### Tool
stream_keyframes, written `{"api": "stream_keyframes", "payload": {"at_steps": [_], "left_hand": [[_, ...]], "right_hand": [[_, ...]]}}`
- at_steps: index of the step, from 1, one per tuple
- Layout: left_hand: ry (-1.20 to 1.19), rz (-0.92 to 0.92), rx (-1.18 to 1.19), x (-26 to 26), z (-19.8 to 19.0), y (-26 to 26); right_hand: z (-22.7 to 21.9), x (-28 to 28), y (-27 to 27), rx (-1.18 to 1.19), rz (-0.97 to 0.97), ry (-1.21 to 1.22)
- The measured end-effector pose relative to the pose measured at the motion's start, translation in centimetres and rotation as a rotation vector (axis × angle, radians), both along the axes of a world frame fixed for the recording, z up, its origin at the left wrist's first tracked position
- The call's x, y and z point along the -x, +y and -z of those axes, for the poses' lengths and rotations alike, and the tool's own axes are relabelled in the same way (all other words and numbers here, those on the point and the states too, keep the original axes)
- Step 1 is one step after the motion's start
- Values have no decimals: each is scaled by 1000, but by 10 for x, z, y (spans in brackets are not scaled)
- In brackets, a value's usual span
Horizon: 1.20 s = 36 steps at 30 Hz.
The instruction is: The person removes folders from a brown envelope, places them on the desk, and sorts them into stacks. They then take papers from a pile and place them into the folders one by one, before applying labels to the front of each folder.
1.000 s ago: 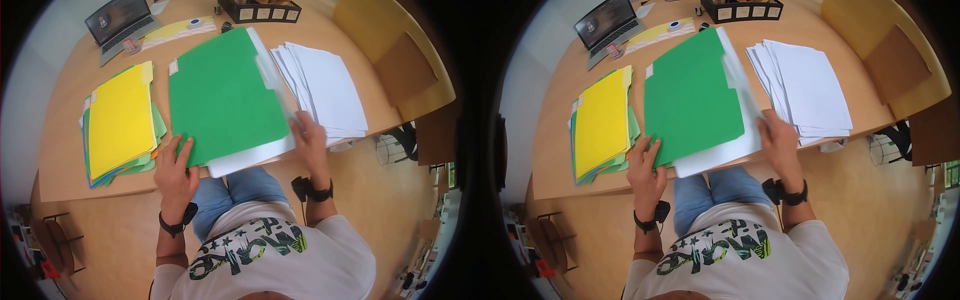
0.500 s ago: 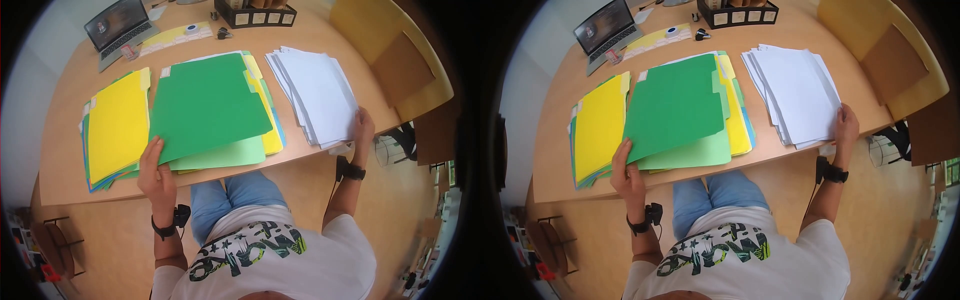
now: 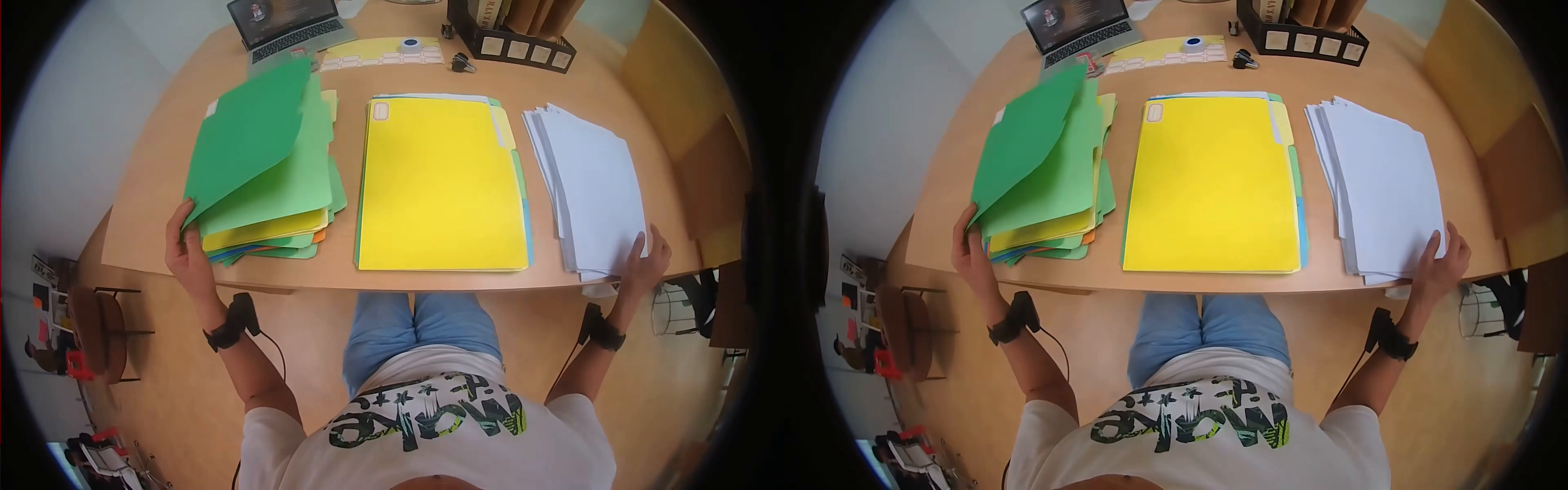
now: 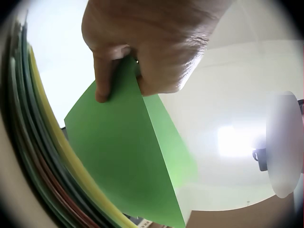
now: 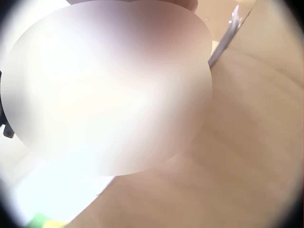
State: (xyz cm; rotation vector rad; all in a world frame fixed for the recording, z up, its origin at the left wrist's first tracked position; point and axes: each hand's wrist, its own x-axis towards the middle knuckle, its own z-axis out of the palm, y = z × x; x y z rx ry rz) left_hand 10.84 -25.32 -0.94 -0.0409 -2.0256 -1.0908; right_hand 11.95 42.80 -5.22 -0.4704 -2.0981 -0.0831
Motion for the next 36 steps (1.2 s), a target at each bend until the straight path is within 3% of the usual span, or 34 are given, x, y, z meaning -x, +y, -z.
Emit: {"api": "stream_keyframes", "payload": {"at_steps": [3, 6, 9, 12, 13, 16, 18, 22, 25, 36], "left_hand": [[-162, 33, 60, -6, 14, -31], [-325, 25, 171, -13, 18, -38], [-350, -5, 262, -14, 37, -48], [-293, -140, 566, -17, 40, -42], [-264, -269, 633, -20, 34, -22], [-100, -147, 487, -30, 14, 69], [-139, 153, 469, -37, 21, 114], [-217, 449, 602, -23, 17, 193], [-259, 364, 664, -14, 20, 210], [-175, 324, 509, -8, 34, 199]], "right_hand": [[-26, -5, -54, 250, -287, 72], [-38, -10, -102, 453, -534, -20], [-37, -10, -141, 573, -722, -145], [-29, -8, -163, 616, -841, -251], [-26, -8, -170, 626, -860, -259], [-17, -6, -181, 659, -871, -273], [-9, -5, -180, 643, -860, -276], [-12, -5, -183, 668, -858, -332], [-11, -6, -181, 679, -864, -364], [-16, -8, -188, 733, -815, -358]]}}
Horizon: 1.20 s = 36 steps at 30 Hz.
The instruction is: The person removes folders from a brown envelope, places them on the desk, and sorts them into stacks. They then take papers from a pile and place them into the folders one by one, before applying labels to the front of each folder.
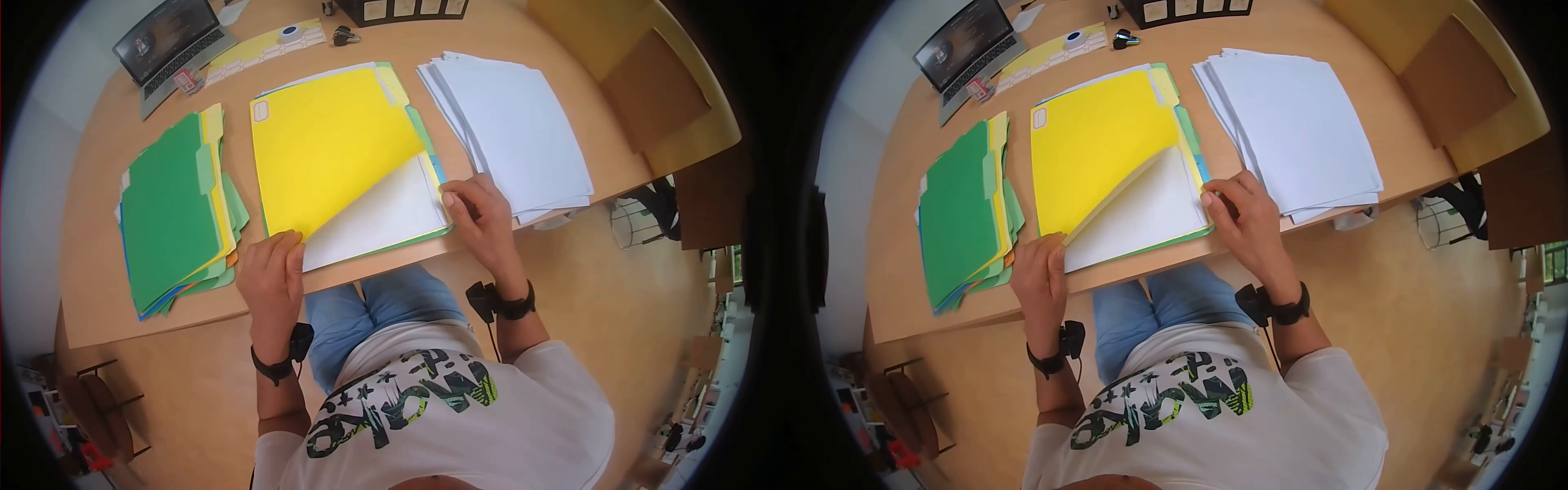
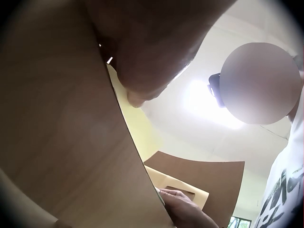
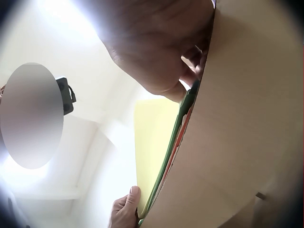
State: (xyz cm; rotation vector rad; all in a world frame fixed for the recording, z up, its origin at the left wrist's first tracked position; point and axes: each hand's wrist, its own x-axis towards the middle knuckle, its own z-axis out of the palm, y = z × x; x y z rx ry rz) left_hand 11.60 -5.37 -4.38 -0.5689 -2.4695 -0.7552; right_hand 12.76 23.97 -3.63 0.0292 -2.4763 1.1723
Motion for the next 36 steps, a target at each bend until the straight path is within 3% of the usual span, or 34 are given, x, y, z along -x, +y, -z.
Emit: {"api": "stream_keyframes", "payload": {"at_steps": [1, 7, 10, 13, 19, 25, 31, 34, 36], "left_hand": [[13, -21, 1, -1, 1, 1], [163, -5, -71, -1, 7, 2], [149, -22, -135, -4, 5, 3], [86, -59, -114, -7, 6, 0], [98, -51, -133, -7, 5, 0], [103, -58, -138, -8, 7, -1], [140, 6, -119, -4, 6, 1], [54, -29, -149, -9, 2, 5], [53, -39, -19, -11, -10, 10]], "right_hand": [[-2, 0, -3, 22, 15, -6], [-11, 4, -11, -367, 131, -2], [-23, 5, -16, -424, 105, -148], [-24, 8, -20, -433, 58, -272], [-19, 6, -19, -438, 94, -87], [-29, 3, -33, -410, 45, -322], [-13, 6, -34, -260, -2, -44], [-17, 6, -32, -151, -2, -104], [-6, 9, -26, -266, -42, 4]]}}
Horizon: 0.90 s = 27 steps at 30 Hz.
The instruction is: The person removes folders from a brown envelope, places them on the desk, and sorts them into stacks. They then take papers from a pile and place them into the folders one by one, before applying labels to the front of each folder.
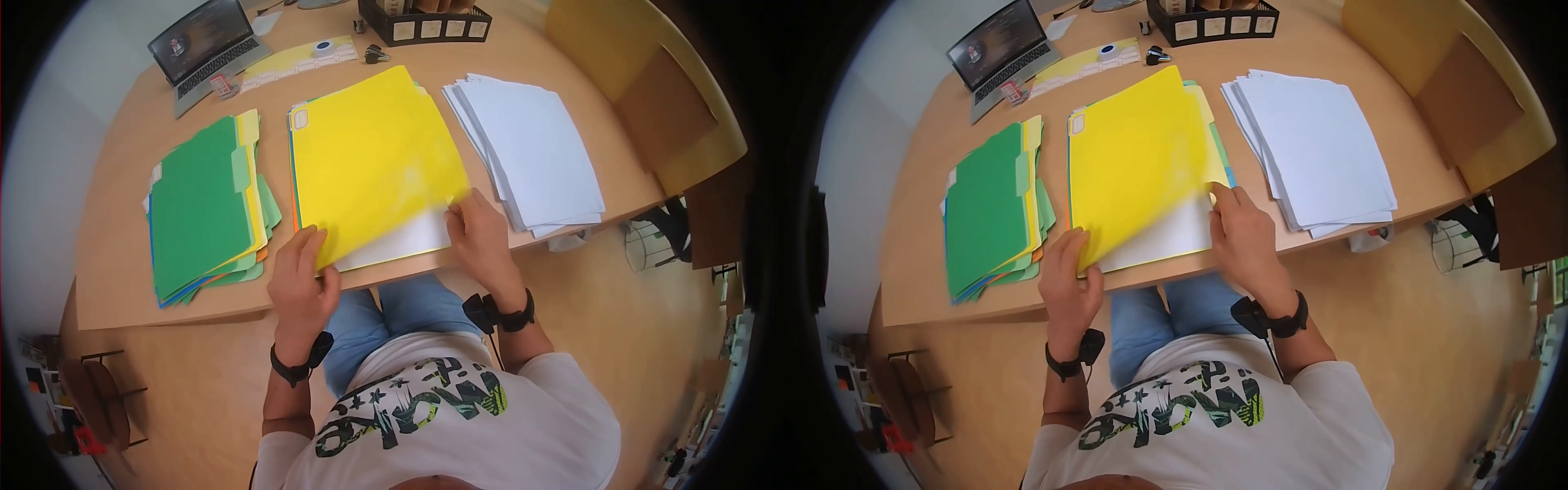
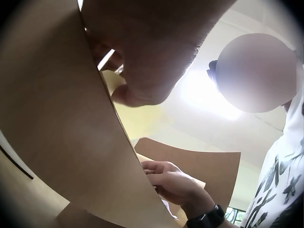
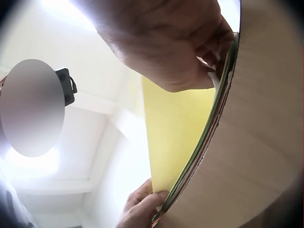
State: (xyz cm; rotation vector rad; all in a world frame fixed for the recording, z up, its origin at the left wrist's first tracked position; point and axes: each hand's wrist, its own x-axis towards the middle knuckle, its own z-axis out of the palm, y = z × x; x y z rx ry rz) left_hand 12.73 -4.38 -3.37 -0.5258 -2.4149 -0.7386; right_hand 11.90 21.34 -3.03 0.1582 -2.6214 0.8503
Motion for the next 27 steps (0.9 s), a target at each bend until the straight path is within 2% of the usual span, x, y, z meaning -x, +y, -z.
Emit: {"api": "stream_keyframes", "payload": {"at_steps": [4, 5, 7, 10, 13, 14, 16, 19, 22, 26, 27], "left_hand": [[-5, -44, 150, 0, -7, 4], [-24, -47, 124, 1, -6, 2], [-60, -50, 69, 1, -1, -3], [-186, -96, -93, 3, 1, -14], [-254, -69, -298, 7, -2, -25], [-173, -46, -286, 10, -3, -30], [-12, -2, -262, 17, -3, -40], [34, -21, -291, 24, -8, -60], [67, -49, -414, 25, -21, -92], [79, -214, -476, 23, -32, -152], [76, -245, -502, 24, -27, -172]], "right_hand": [[2, -1, 14, -35, -35, 79], [1, 1, 17, 7, 2, 182], [-13, -2, 34, 106, 83, 125], [-14, 7, 94, 101, 235, 269], [-9, 9, 161, -60, 436, 369], [-6, 9, 181, -116, 493, 378], [2, 8, 211, -181, 596, 314], [17, 8, 241, -255, 663, 196], [25, 5, 245, -284, 705, 98], [36, 5, 250, -401, 742, 25], [40, 5, 254, -468, 735, 81]]}}
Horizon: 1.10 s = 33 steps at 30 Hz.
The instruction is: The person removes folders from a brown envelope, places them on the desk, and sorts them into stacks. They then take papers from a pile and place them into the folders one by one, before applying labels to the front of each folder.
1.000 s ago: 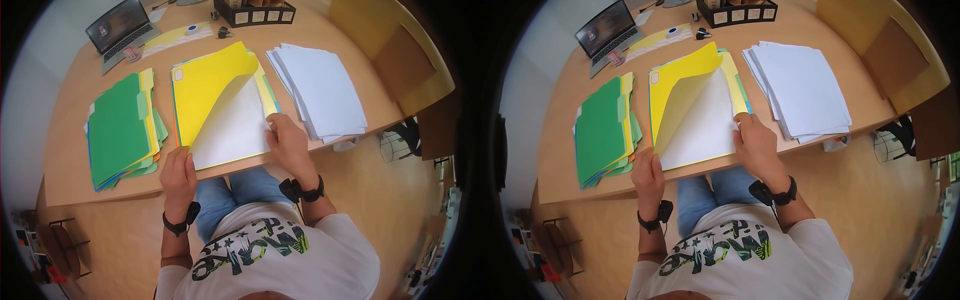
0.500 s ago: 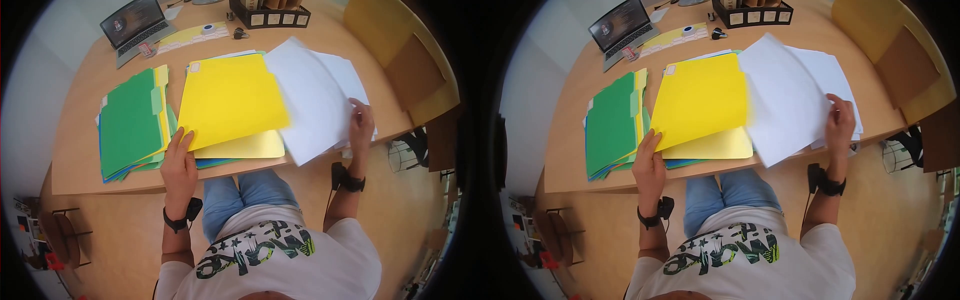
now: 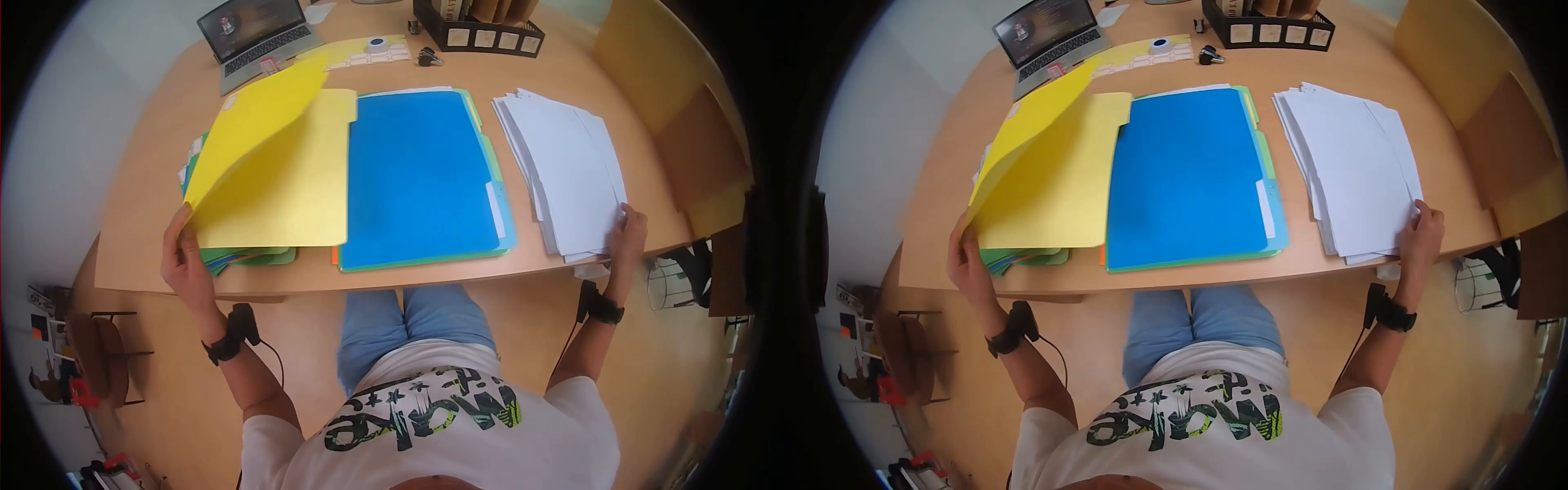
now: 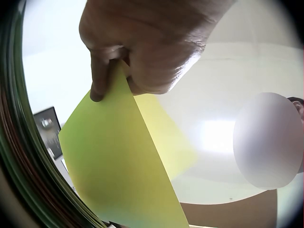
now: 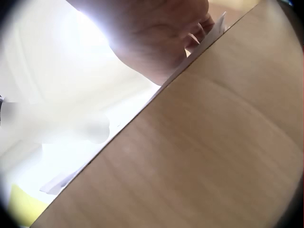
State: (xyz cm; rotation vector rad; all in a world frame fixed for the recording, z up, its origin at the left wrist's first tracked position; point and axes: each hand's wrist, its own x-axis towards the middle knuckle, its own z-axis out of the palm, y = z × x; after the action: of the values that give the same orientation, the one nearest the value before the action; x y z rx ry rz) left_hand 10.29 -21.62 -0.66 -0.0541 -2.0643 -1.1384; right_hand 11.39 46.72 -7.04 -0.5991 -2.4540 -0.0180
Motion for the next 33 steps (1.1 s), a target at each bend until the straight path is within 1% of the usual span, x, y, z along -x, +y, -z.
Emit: {"api": "stream_keyframes", "payload": {"at_steps": [1, 3, 4, 7, 8, 11, 13, 15, 16, 17, 18, 19, 20, 22, 24, 26, 27, 30, 33], "left_hand": [[-5, -28, -30, 1, 3, -16], [-44, -77, 23, -1, 4, -41], [-72, -90, 45, -1, 7, -55], [-148, -119, 122, -7, 19, -75], [-172, -122, 151, -8, 23, -78], [-145, -96, 317, -8, 39, -84], [-210, -122, 423, -12, 44, -85], [-230, -174, 574, -16, 50, -81], [-217, -213, 671, -19, 52, -77], [-201, -249, 768, -18, 47, -67], [-166, -239, 742, -20, 44, -53], [-131, -230, 716, -25, 27, -16], [-98, -221, 688, -29, 20, 18], [-113, 121, 518, -34, 27, 62], [-136, 357, 594, -33, 22, 112], [-181, 395, 628, -24, 23, 145], [-202, 413, 649, -20, 23, 153], [-222, 365, 635, -12, 25, 162], [-226, 365, 687, -8, 22, 161]], "right_hand": [[-1, 1, -6, -6, -17, 61], [-15, 0, -25, -23, -48, 181], [-22, -1, -40, -38, -105, 261], [-54, -9, -110, 361, -405, 302], [-55, -9, -124, 389, -492, 303], [-50, -7, -163, 546, -688, 202], [-33, -2, -175, 564, -780, 150], [-29, -1, -192, 569, -828, 131], [-30, -1, -200, 565, -797, 98], [-32, -3, -206, 583, -802, 85], [-30, -4, -208, 594, -783, 64], [-27, -4, -209, 605, -765, 43], [-26, -4, -210, 595, -761, 54], [-25, -5, -212, 571, -759, 68], [-24, -5, -213, 567, -751, 74], [-24, -6, -213, 558, -733, 54], [-25, -6, -213, 563, -737, 51], [-27, -7, -214, 595, -740, 46], [-27, -8, -214, 570, -736, 45]]}}
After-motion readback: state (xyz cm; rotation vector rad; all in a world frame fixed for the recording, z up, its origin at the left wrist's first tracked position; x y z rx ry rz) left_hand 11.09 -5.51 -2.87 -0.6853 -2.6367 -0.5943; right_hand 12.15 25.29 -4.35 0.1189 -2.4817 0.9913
